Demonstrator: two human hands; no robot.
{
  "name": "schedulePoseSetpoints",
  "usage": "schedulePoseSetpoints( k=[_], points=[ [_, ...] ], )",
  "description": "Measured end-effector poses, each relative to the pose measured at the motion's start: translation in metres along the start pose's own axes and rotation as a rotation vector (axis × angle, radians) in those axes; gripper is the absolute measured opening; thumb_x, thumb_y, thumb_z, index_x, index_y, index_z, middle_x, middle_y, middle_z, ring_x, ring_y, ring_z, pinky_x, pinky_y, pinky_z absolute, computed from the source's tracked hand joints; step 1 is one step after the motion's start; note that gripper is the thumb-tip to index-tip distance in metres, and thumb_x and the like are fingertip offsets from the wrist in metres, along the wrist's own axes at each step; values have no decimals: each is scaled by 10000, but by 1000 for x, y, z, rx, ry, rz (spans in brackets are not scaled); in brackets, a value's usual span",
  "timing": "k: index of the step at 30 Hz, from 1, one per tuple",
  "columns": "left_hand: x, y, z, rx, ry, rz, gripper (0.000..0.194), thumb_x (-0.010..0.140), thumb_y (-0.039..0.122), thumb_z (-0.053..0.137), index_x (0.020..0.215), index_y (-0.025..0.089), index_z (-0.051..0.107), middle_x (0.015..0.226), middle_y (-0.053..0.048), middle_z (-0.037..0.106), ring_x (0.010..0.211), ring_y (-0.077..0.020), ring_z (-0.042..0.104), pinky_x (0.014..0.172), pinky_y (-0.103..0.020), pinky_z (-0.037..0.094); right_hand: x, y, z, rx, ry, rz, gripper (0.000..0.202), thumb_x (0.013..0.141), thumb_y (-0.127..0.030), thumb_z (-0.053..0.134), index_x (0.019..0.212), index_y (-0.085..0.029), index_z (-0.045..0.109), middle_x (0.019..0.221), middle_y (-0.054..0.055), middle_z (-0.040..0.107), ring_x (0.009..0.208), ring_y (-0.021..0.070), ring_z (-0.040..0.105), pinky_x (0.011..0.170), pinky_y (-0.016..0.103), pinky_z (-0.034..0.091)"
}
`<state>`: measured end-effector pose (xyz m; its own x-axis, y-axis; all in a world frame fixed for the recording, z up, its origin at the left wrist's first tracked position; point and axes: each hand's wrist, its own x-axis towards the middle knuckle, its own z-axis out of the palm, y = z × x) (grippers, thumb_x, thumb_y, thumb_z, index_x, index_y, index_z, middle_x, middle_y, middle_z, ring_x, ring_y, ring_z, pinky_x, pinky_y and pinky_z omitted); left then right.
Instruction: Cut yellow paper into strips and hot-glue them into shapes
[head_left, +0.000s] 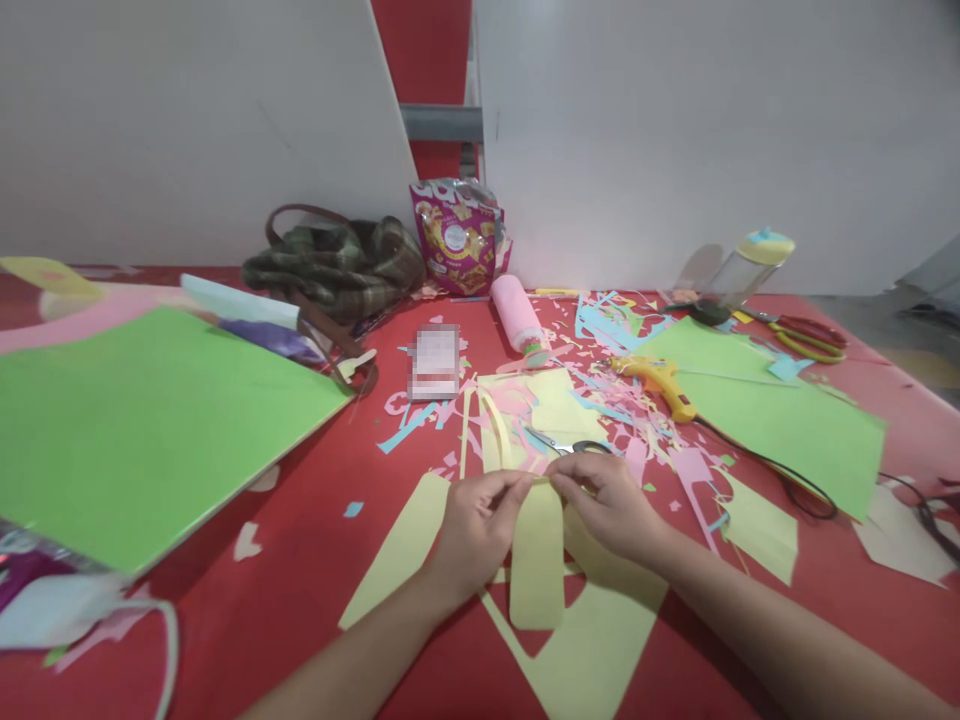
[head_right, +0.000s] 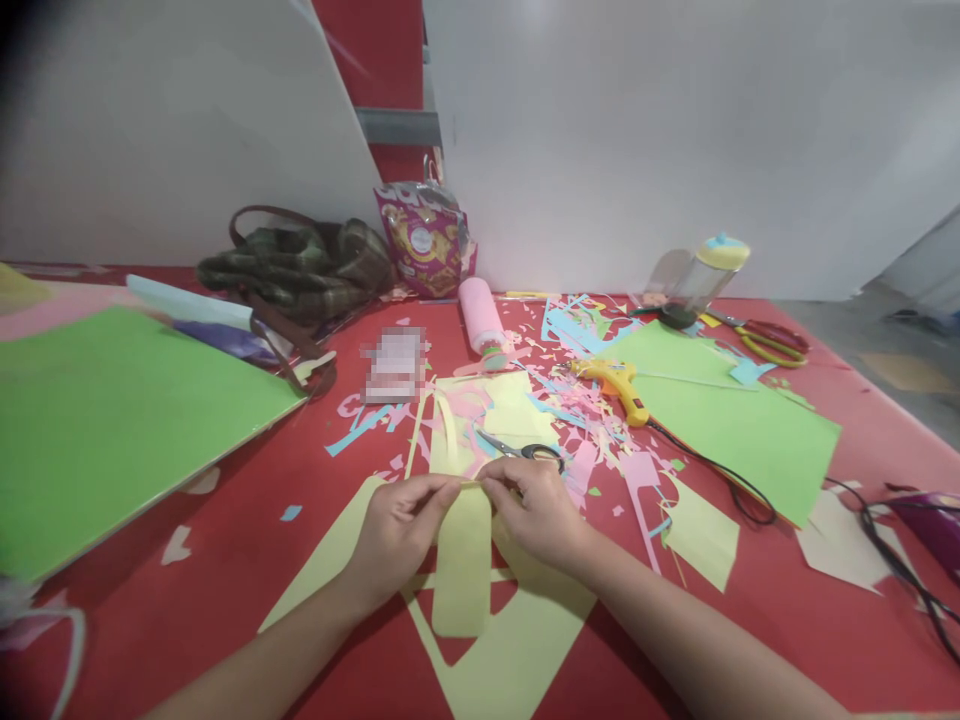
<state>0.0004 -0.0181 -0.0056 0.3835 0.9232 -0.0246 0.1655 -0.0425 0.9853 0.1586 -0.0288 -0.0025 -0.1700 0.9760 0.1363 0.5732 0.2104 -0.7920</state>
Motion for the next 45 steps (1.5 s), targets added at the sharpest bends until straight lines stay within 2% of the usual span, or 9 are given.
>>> schedulePoseSetpoints(
  k=[4, 8, 15, 23, 30, 33, 36, 39, 45],
  points=[
    [0, -2, -1, 42, 16, 16, 242, 772, 286, 429, 800, 145, 625, 640, -21, 631, 571, -134, 563, 513, -204, 436, 0, -1, -4, 59, -34, -16, 203, 746, -104, 383, 699, -177, 566, 605, 6, 591, 570, 117, 550, 556, 228, 430],
    [-2, -4, 2, 154, 24, 110, 243, 762, 282, 430, 754, 158, 640, 628, -24, 635, 561, -136, 554, 513, -207, 432, 0, 0, 2, 11, 21, 8, 72, 704, -218, 510, 672, -170, 553, 579, 1, 577, 516, 110, 518, 486, 210, 411],
    [-1, -2, 1, 214, -11, 124, 256, 772, 275, 406, 726, 157, 628, 573, -9, 607, 503, -114, 512, 474, -194, 401, 0, 0, 5, -43, 11, 21, 186, 725, -202, 486, 544, -180, 524, 512, -14, 538, 497, 104, 486, 477, 202, 392],
    [1, 2, 1, 60, -6, -3, 245, 765, 295, 432, 762, 151, 630, 564, 1, 601, 518, -118, 528, 482, -193, 413, 1, 1, -1, -21, -32, -11, 166, 738, -132, 418, 665, -191, 555, 629, 5, 594, 582, 127, 532, 520, 220, 405],
    [3, 1, 2, -110, -44, -93, 216, 751, 304, 467, 856, 148, 572, 734, -26, 627, 666, -135, 574, 587, -211, 450, -1, 3, -1, -6, 65, 24, 148, 746, -136, 419, 707, -188, 551, 600, 4, 592, 561, 126, 546, 521, 223, 418],
    [5, 1, 2, -129, -68, -112, 185, 743, 302, 480, 797, 147, 566, 683, -9, 601, 628, -115, 557, 581, -201, 443, -2, 5, -1, 40, 103, 48, 125, 756, -157, 417, 775, -189, 536, 596, 0, 584, 542, 119, 545, 521, 226, 430],
    [6, 1, 1, -120, -20, -146, 180, 730, 311, 493, 692, 144, 548, 607, 12, 556, 569, -100, 530, 528, -188, 423, -3, 6, 1, 127, 99, 74, 143, 714, -196, 498, 857, -193, 509, 658, 11, 595, 603, 133, 566, 544, 233, 453],
    [8, 1, 1, -152, 21, -199, 180, 699, 317, 530, 651, 144, 514, 580, 28, 522, 527, -86, 501, 486, -179, 398, -3, 9, 5, 177, 81, 137, 139, 674, -193, 548, 806, -194, 505, 646, 6, 586, 599, 135, 566, 543, 239, 455],
    [9, 1, 1, -356, -2, -279, 217, 696, 344, 527, 609, 163, 442, 513, 62, 448, 444, -60, 430, 459, -175, 366, 0, 14, 7, 392, 78, 251, 70, 691, -222, 541, 716, -177, 493, 576, -20, 544, 517, 107, 540, 504, 226, 430]
  ],
)
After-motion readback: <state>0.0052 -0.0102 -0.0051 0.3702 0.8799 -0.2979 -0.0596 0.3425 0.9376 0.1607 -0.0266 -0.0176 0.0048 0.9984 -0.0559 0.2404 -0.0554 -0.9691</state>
